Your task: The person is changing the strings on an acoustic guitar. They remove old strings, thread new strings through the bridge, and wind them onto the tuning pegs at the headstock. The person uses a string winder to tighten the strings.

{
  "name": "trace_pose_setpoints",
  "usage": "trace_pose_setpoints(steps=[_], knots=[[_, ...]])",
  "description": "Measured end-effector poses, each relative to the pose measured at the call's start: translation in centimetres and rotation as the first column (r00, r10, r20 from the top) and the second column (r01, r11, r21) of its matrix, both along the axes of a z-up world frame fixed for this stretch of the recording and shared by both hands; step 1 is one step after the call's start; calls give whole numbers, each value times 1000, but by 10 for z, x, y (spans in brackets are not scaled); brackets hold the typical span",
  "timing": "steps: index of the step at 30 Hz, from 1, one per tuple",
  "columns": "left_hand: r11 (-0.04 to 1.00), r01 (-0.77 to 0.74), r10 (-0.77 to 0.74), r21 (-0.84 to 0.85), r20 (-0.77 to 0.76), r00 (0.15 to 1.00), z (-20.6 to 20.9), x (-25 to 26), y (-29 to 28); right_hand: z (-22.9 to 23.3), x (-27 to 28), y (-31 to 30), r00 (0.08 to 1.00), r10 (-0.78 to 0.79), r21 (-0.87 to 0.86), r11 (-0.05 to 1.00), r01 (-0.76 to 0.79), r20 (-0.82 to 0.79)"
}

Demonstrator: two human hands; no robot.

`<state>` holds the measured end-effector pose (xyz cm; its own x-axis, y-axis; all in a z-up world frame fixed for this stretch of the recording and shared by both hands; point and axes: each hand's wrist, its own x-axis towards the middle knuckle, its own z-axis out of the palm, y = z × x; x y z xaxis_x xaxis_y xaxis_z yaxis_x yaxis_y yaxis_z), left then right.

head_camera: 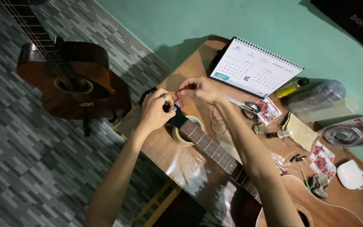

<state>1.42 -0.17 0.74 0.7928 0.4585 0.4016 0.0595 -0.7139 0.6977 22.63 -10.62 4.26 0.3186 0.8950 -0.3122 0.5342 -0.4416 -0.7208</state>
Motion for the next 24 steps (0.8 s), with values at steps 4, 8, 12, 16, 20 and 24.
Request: trace_pose_setpoints(steps=[4,8,12,16,20,24], knots=[[1000,0,0,-4,-20,1000,10,-3,-3,12,17,-31,973,222,-99,969,-227,-54],[1000,15,-15,2,8,1000,5,2,-1,-19,1,-8,953,97,-129,990,-62,287],[1000,16,-17,25,33,999,1,1,1,15,3,-21,978,-34,44,998,44,-207],[998,57,-57,-4,16,998,3,2,4,7,18,-27,966,260,-177,950,-257,-6],[996,77,-76,-44,13,997,15,-1,4,-45,9,1,994,-20,-57,998,26,111],[991,108,-108,-80,5,994,19,-6,6,11,-3,-12,971,-111,28,992,119,-214]])
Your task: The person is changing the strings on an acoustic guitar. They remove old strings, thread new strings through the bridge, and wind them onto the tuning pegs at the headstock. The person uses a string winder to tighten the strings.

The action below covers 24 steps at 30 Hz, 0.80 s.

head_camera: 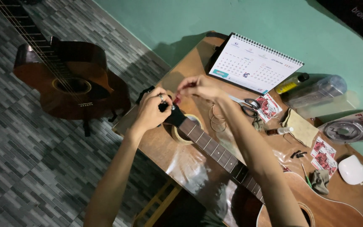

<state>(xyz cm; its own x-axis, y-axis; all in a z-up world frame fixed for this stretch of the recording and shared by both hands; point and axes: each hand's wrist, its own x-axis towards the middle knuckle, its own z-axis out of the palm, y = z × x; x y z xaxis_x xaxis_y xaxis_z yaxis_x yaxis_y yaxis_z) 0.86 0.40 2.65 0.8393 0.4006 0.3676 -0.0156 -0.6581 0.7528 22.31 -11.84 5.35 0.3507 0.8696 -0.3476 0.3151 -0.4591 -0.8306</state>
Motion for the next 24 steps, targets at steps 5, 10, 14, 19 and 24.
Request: trace_pose_setpoints(steps=[5,10,14,19,24], knots=[[997,47,-48,-61,-30,998,0,-4,4,-27,15,-12,980,196,-105,976,-193,17],[999,31,-31,-10,-26,999,4,-5,3,-22,-19,14,985,-165,108,979,171,-59],[1000,25,-25,-18,-13,1000,-8,-3,4,0,-13,-10,979,-16,217,974,61,-204],[999,49,-49,2,-24,999,-3,-4,4,-60,2,-9,933,136,-26,991,-135,333],[998,52,-53,19,10,999,8,-5,1,-21,-22,8,956,-184,196,953,230,-230]])
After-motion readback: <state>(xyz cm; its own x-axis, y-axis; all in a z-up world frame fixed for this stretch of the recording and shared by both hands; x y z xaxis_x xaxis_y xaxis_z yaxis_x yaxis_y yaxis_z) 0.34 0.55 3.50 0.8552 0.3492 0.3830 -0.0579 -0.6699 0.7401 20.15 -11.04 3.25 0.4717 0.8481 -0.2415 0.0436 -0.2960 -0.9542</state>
